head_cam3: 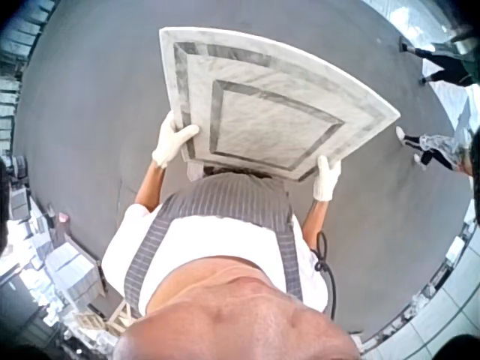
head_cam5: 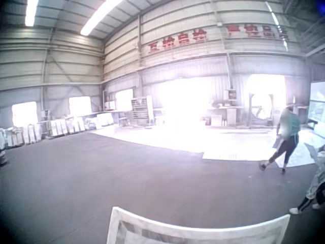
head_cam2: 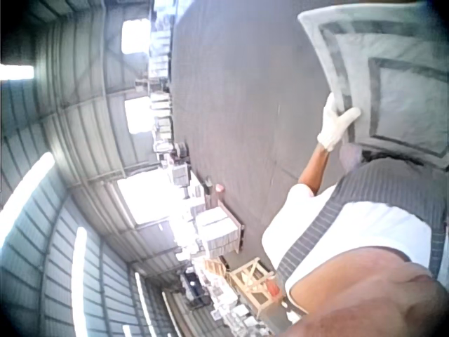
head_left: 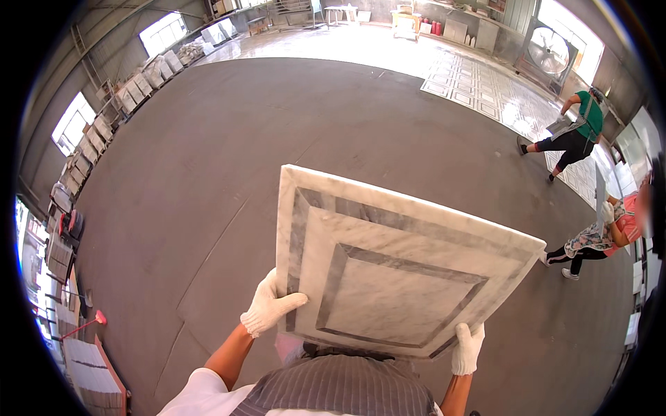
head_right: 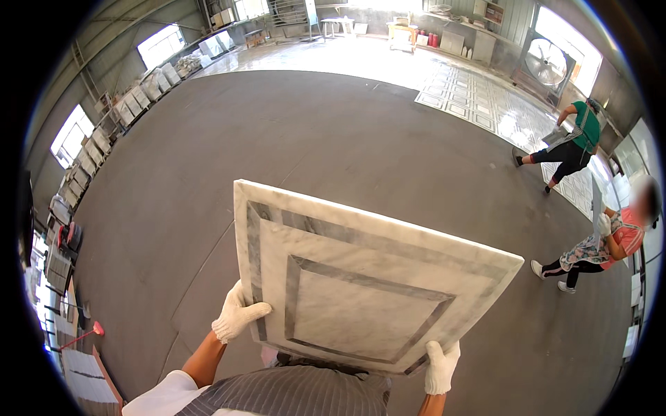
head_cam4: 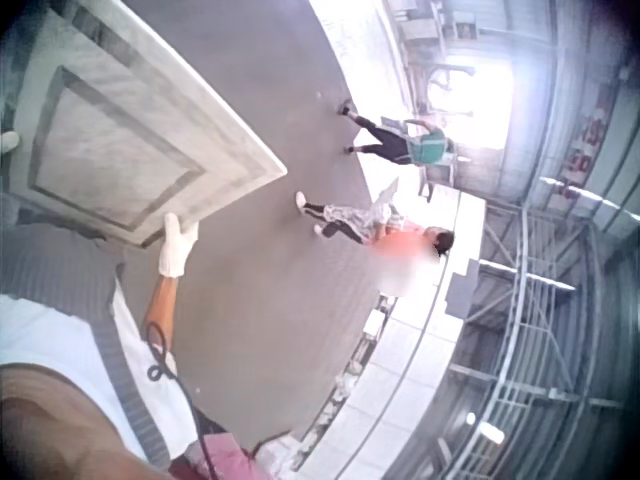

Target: The person picks up square tiles from a stack, walks to an open floor area, and places them one by one to form a pattern. They repeat this process multiple times, carrying tiles from the stack to the floor and aligning them with previously placed tiles.

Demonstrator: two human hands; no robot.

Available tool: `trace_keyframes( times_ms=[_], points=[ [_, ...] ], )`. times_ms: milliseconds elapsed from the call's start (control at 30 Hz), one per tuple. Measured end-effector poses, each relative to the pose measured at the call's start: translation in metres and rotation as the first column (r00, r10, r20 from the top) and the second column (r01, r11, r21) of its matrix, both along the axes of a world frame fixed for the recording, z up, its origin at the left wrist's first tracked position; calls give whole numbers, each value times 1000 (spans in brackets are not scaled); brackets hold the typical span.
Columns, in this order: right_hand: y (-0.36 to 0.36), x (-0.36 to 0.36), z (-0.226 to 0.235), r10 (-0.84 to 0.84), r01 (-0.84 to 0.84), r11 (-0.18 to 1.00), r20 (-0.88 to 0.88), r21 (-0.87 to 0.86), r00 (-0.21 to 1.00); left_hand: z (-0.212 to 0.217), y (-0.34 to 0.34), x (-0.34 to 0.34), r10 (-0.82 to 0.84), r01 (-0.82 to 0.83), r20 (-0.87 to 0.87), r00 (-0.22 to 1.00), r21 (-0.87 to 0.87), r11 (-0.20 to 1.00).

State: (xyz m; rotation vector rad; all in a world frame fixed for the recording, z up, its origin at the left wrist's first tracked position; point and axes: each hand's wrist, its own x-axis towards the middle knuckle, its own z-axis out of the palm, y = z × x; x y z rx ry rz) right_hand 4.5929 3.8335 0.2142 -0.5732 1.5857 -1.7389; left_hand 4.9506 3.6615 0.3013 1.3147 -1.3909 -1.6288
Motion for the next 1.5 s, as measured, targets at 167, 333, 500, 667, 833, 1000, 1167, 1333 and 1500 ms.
trace_keyframes(
  times_ms=[167,333,500,667,833,1000,1167,1333,1500],
  points=[
    [-120,-42,22,38,-38,998,15,48,999,-2,-88,-35,99,-106,-87,991,-79,991],
    [-235,-89,39,122,-123,991,42,44,992,6,-171,-71,174,-175,-95,980,-1,985],
    [-340,-163,29,102,-103,992,12,74,995,-5,-281,-145,161,-167,-122,979,-37,985],
    [-426,-181,6,7,-7,999,-4,37,1000,-29,-401,-172,77,-83,-109,991,-55,995],
    [-534,-212,13,-84,85,996,-24,26,996,-17,-550,-219,-20,13,-103,994,-76,997],
    [-553,-196,38,-161,159,986,40,53,986,15,-589,-223,-65,62,-76,995,-33,998],
    [-650,-243,48,-109,108,993,13,55,994,23,-672,-261,5,-11,-127,992,-43,999],
    [-807,-301,63,1,-2,1000,29,4,1000,30,-785,-304,111,-120,-78,991,-114,986],
    [-926,-351,87,115,-117,993,61,21,991,46,-862,-337,240,-246,-76,968,-88,965]
  ],
)
